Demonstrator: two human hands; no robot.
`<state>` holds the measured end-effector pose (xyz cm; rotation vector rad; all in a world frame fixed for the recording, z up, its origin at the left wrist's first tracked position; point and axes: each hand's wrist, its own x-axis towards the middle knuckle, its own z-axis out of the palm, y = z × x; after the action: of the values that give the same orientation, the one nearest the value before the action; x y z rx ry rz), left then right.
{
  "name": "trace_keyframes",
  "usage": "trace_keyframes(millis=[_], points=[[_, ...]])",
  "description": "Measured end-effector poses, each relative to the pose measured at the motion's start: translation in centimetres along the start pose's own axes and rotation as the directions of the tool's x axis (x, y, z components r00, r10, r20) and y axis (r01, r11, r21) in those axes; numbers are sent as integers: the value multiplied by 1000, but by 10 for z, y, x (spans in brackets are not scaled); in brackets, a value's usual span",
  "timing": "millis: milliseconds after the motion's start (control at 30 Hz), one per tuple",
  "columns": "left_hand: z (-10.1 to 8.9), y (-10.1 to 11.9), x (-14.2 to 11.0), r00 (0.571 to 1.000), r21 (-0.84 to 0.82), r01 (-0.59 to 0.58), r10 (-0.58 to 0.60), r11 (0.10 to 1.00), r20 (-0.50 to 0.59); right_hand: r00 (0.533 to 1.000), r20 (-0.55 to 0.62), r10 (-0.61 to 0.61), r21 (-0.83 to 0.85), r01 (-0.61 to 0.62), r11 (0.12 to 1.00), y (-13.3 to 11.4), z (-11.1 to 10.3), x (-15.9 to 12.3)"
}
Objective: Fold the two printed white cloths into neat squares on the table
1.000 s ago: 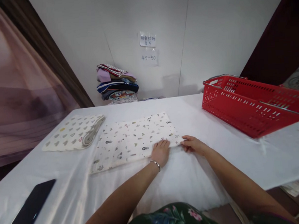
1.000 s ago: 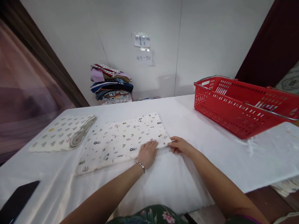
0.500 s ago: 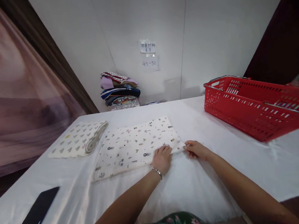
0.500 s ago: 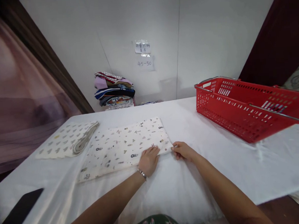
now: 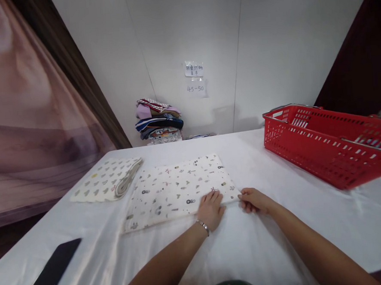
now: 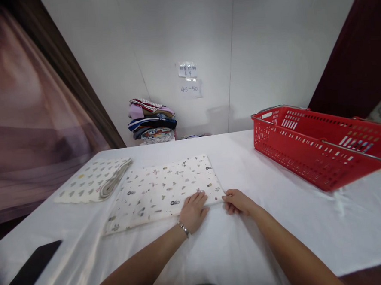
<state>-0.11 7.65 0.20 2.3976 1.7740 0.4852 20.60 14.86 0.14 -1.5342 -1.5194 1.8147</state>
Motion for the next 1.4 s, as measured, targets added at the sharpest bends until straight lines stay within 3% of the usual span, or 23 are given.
trace_keyframes(millis=[133, 233, 300, 367, 467, 533, 633, 767, 900, 1000, 1100, 1200, 1300, 1400], points=[[-14, -14, 2, 999, -9, 5, -5, 1000, 35, 1000, -4, -21, -143, 20, 990, 1, -2, -2], [-29, -39, 2, 992, 61, 120, -122, 991, 17, 998, -41, -50, -380, 31, 924, -5, -11, -4], [-34, -55, -2, 973, 124, 223, -228, 967, 29, 981, -125, -146, -532, 58, 845, -15, -16, -4], [-34, -67, -6, 948, 171, 296, -312, 940, 70, 914, -201, -351, -641, 148, 753, -28, -14, 0], [-29, -71, -11, 924, 207, 332, -361, 920, 127, 747, -199, -634, -711, 335, 618, -53, 13, 15], [-25, -69, -12, 921, 223, 333, -367, 916, 132, 715, -106, -691, -728, 417, 544, -70, 41, 30], [-23, -68, -13, 922, 233, 333, -367, 914, 124, 762, 57, -645, -816, 408, 411, -87, 73, 61], [-19, -71, -16, 930, 205, 323, -350, 924, 114, 884, -75, -462, -911, 127, 392, -85, 75, 97], [-20, -72, -14, 934, 117, 319, -333, 940, 126, 891, -123, -437, -929, 52, 367, -69, 63, 114], [-38, -84, -8, 915, 33, 366, -366, 930, 169, 871, -110, -479, -936, 71, 344, -61, 60, 116], [-69, -124, -6, 884, 112, 451, -461, 885, 82, 883, -112, -456, -937, 59, 343, -64, 61, 116], [-92, -183, -16, 792, 268, 590, -611, 762, -6, 893, -124, -433, -938, 36, 343, -78, 66, 121], [-98, -231, -31, 689, 299, 693, -725, 656, -6, 862, -56, -504, -951, 108, 291, -98, 77, 133], [-91, -250, -40, 668, 283, 717, -744, 637, -19, 857, 27, -515, -949, 184, 256, -111, 88, 150]])
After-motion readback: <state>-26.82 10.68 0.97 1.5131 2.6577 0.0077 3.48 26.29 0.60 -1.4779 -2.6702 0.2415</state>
